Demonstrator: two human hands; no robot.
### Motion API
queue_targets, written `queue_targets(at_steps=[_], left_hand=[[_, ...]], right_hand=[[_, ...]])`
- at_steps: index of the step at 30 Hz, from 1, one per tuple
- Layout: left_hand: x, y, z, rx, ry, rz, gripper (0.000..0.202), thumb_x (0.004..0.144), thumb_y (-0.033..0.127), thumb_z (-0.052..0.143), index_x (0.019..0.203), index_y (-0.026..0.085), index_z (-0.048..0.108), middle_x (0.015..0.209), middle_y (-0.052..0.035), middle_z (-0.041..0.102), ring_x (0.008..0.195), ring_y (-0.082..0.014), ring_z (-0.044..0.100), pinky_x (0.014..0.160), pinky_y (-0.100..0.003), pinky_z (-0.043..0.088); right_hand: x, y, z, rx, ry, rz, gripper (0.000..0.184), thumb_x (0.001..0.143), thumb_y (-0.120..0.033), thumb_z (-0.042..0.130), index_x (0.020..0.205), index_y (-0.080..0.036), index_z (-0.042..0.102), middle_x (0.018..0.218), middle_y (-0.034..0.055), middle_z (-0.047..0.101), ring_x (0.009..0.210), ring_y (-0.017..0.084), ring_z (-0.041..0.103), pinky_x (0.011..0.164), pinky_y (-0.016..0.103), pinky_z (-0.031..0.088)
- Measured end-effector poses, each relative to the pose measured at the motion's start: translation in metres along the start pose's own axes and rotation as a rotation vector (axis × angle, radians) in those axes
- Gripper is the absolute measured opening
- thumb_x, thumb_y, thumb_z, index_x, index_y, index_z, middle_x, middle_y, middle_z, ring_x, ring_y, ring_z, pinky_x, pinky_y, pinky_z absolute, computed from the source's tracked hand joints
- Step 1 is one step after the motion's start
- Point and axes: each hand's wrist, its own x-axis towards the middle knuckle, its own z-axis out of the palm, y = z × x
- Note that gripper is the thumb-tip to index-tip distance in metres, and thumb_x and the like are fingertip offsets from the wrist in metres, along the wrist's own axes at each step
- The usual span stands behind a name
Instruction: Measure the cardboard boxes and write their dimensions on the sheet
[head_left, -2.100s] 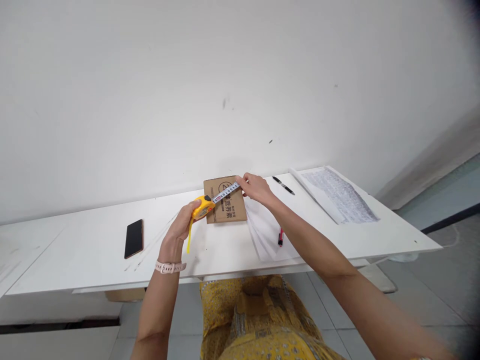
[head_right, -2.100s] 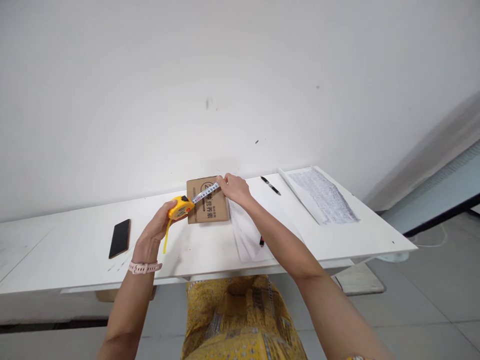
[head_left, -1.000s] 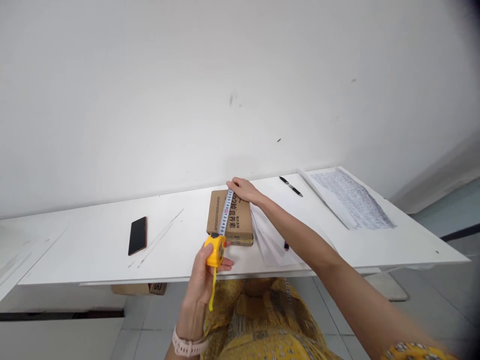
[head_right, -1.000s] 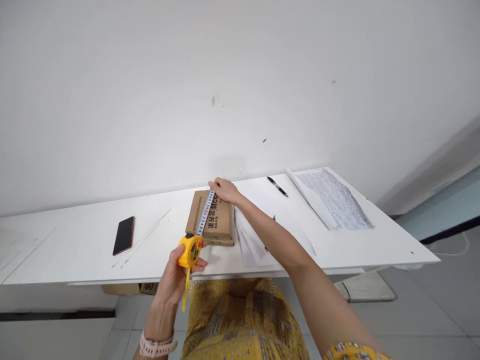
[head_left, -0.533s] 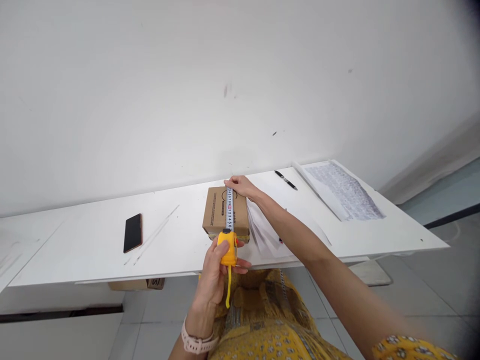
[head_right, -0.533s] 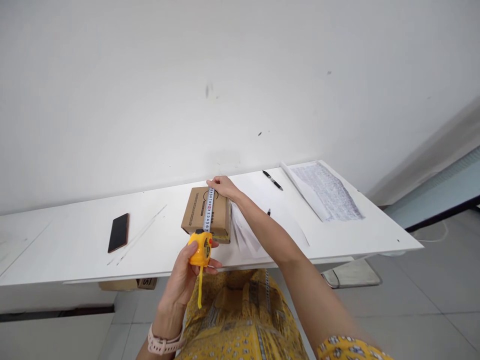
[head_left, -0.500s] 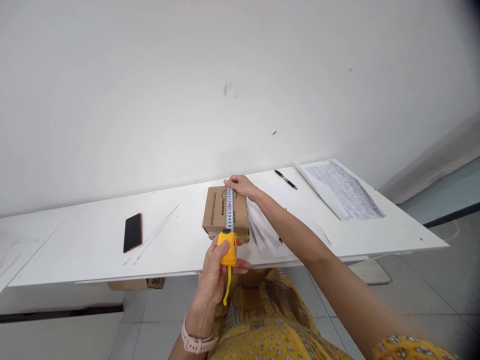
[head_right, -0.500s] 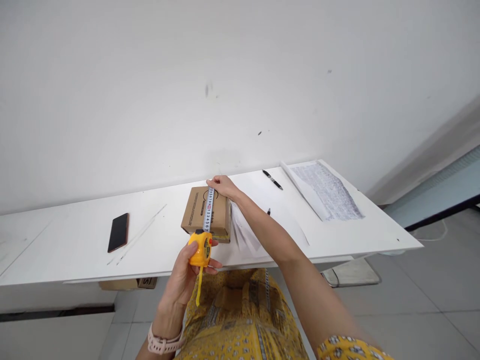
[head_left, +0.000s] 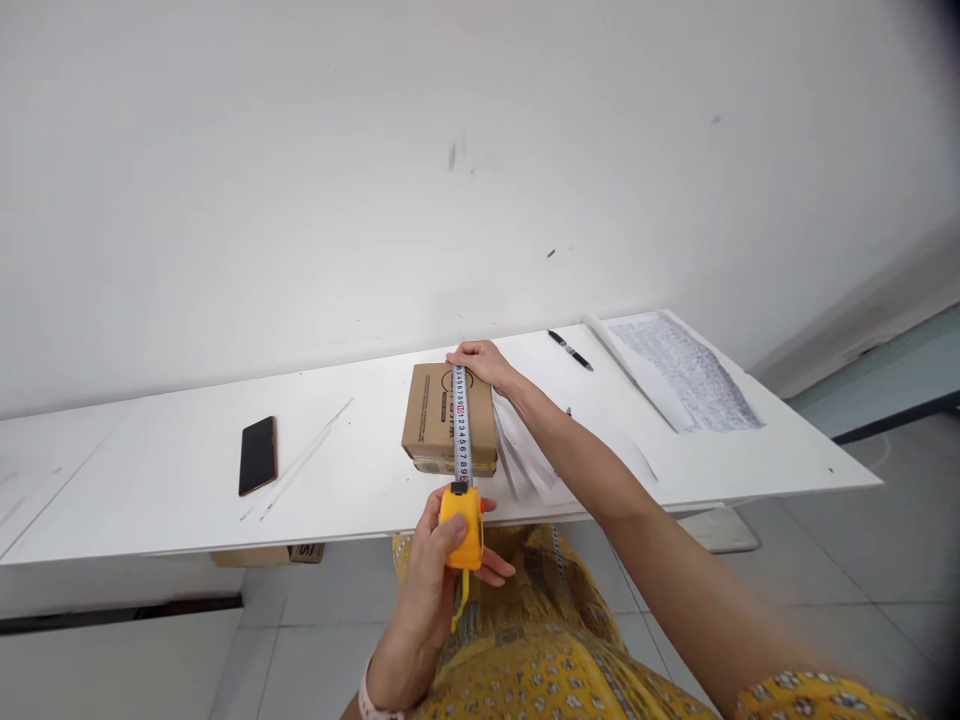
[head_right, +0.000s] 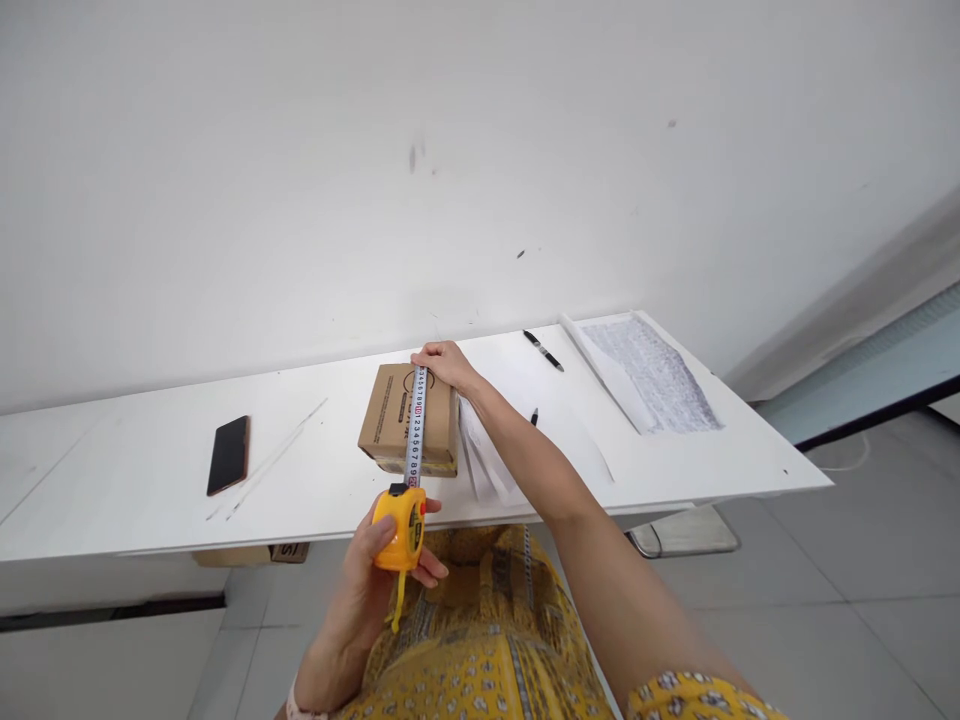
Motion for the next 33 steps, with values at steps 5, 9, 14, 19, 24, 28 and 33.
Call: queue_targets(at_steps=[5, 9, 14, 19, 24, 28, 33], left_hand=[[-0.004, 0.000, -0.005, 0.013, -0.023, -0.008, 0.055, 0.080, 0.056, 0.070, 0.117, 0.019, 0.054, 0.119, -0.0129, 0.067, 0.057, -0.0195, 0.073, 0.050, -0.026, 0.056], [-0.003, -0.001, -0.005, 0.004, -0.037, -0.010, 0.055, 0.082, 0.055, 0.068, 0.120, 0.020, 0.053, 0.121, -0.0140, 0.067, 0.058, -0.0189, 0.073, 0.050, -0.026, 0.055], [0.000, 0.001, -0.004, -0.004, -0.019, -0.006, 0.057, 0.083, 0.054, 0.067, 0.125, 0.019, 0.052, 0.119, -0.0142, 0.068, 0.055, -0.0179, 0.071, 0.049, -0.026, 0.056], [0.001, 0.002, -0.003, -0.025, -0.011, -0.010, 0.063, 0.082, 0.054, 0.068, 0.131, 0.021, 0.052, 0.117, -0.0137, 0.070, 0.055, -0.0183, 0.071, 0.050, -0.028, 0.056], [0.000, 0.004, -0.002, -0.027, 0.001, -0.007, 0.058, 0.082, 0.055, 0.068, 0.126, 0.020, 0.056, 0.117, -0.0134, 0.070, 0.055, -0.0172, 0.071, 0.050, -0.027, 0.057], [0.003, 0.003, 0.001, -0.022, 0.021, -0.002, 0.053, 0.081, 0.056, 0.068, 0.117, 0.018, 0.060, 0.117, -0.0135, 0.070, 0.055, -0.0164, 0.070, 0.051, -0.027, 0.057], [0.009, 0.009, -0.001, -0.035, 0.046, 0.027, 0.049, 0.080, 0.056, 0.066, 0.107, 0.015, 0.063, 0.111, -0.0127, 0.072, 0.052, -0.0144, 0.067, 0.047, -0.024, 0.052]], right_hand=[[0.009, 0.011, -0.001, -0.046, 0.015, -0.040, 0.032, 0.071, -0.044, 0.067, 0.057, -0.019, 0.055, 0.060, -0.0031, 0.048, 0.062, 0.013, 0.044, 0.062, 0.029, 0.033], [0.011, 0.012, -0.002, -0.065, 0.024, -0.047, 0.034, 0.071, -0.047, 0.067, 0.057, -0.018, 0.057, 0.060, -0.0026, 0.051, 0.062, 0.013, 0.044, 0.062, 0.029, 0.033], [0.010, 0.014, -0.002, -0.062, 0.023, -0.055, 0.034, 0.072, -0.048, 0.067, 0.057, -0.019, 0.057, 0.061, -0.0021, 0.052, 0.062, 0.013, 0.045, 0.062, 0.029, 0.033], [0.011, 0.016, -0.001, -0.050, 0.034, -0.057, 0.035, 0.072, -0.049, 0.067, 0.057, -0.019, 0.057, 0.061, -0.0015, 0.053, 0.062, 0.014, 0.045, 0.062, 0.029, 0.035], [0.011, 0.013, -0.001, -0.040, 0.039, -0.054, 0.034, 0.070, -0.048, 0.068, 0.056, -0.019, 0.058, 0.060, -0.0012, 0.054, 0.062, 0.014, 0.046, 0.062, 0.029, 0.036], [0.012, 0.016, 0.000, -0.035, 0.032, -0.045, 0.034, 0.069, -0.048, 0.068, 0.057, -0.019, 0.058, 0.061, -0.0014, 0.054, 0.062, 0.014, 0.047, 0.062, 0.029, 0.036], [0.015, 0.012, -0.001, -0.125, 0.086, -0.059, 0.030, 0.071, -0.043, 0.064, 0.056, -0.020, 0.053, 0.061, -0.0010, 0.054, 0.063, 0.014, 0.046, 0.063, 0.029, 0.035]])
